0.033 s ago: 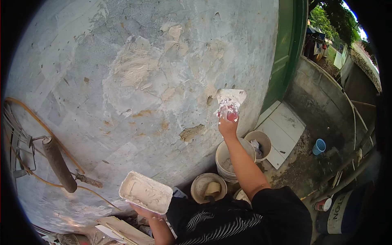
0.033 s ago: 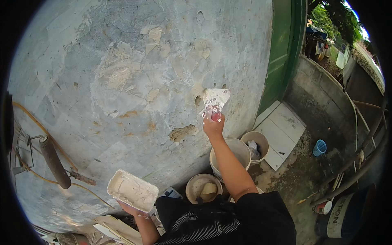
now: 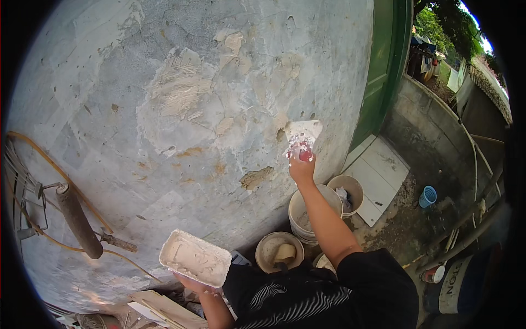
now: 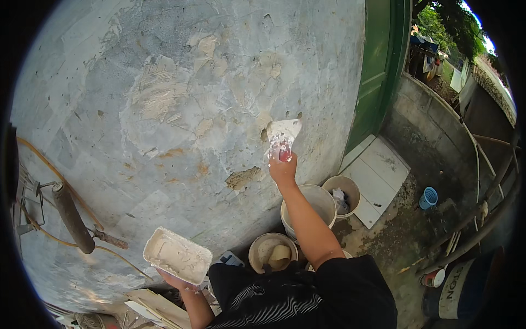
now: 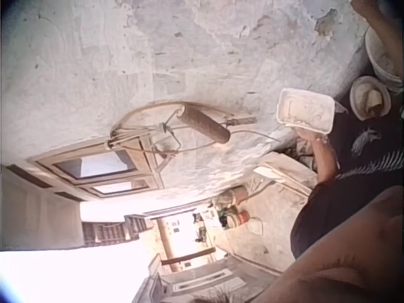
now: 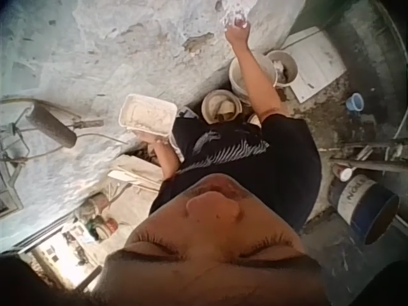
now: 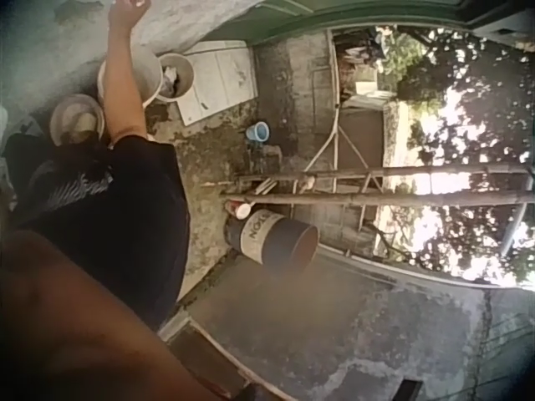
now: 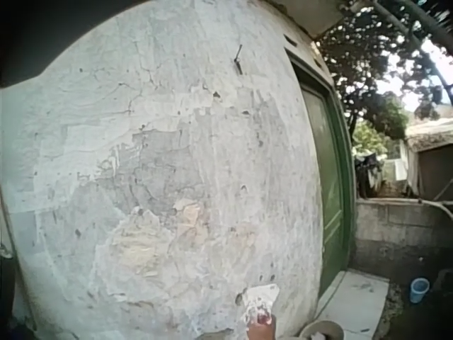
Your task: The recorder is patching holes and imperfections on a wall using plaster putty and a putty knife.
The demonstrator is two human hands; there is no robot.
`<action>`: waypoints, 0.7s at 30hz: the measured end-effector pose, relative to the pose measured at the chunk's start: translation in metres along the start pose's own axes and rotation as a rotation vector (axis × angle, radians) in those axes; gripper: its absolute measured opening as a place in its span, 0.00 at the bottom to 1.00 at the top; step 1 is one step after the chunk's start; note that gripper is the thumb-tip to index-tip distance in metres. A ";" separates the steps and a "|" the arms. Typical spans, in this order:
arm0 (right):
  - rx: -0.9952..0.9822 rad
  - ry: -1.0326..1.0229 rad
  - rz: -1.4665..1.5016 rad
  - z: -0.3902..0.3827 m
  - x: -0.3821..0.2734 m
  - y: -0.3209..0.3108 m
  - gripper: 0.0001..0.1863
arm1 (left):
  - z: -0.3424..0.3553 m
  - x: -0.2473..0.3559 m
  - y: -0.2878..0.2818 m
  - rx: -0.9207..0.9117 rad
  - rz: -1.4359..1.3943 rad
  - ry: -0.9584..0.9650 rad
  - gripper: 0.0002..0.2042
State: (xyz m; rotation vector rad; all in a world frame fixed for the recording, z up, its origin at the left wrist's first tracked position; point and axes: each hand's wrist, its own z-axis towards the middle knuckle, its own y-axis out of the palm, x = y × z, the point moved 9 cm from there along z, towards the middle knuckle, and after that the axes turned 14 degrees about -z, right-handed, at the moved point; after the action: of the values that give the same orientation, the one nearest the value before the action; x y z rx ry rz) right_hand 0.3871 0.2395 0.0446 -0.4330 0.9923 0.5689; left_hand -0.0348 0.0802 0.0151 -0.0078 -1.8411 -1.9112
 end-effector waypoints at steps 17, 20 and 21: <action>0.077 0.099 -0.058 -0.008 0.040 -0.001 0.08 | -0.004 -0.011 0.007 0.091 -0.025 -0.042 0.30; -0.233 0.249 -0.117 -0.018 0.059 0.030 0.11 | -0.006 -0.016 0.009 0.110 -0.028 -0.059 0.30; -0.227 0.245 -0.115 -0.011 0.068 0.026 0.11 | -0.004 -0.017 0.012 0.103 -0.030 -0.060 0.30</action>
State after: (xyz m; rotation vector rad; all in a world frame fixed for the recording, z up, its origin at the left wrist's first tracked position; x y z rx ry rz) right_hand 0.3929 0.2699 -0.0225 -0.7718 1.1324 0.5344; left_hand -0.0139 0.0824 0.0207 -0.0035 -1.9889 -1.8525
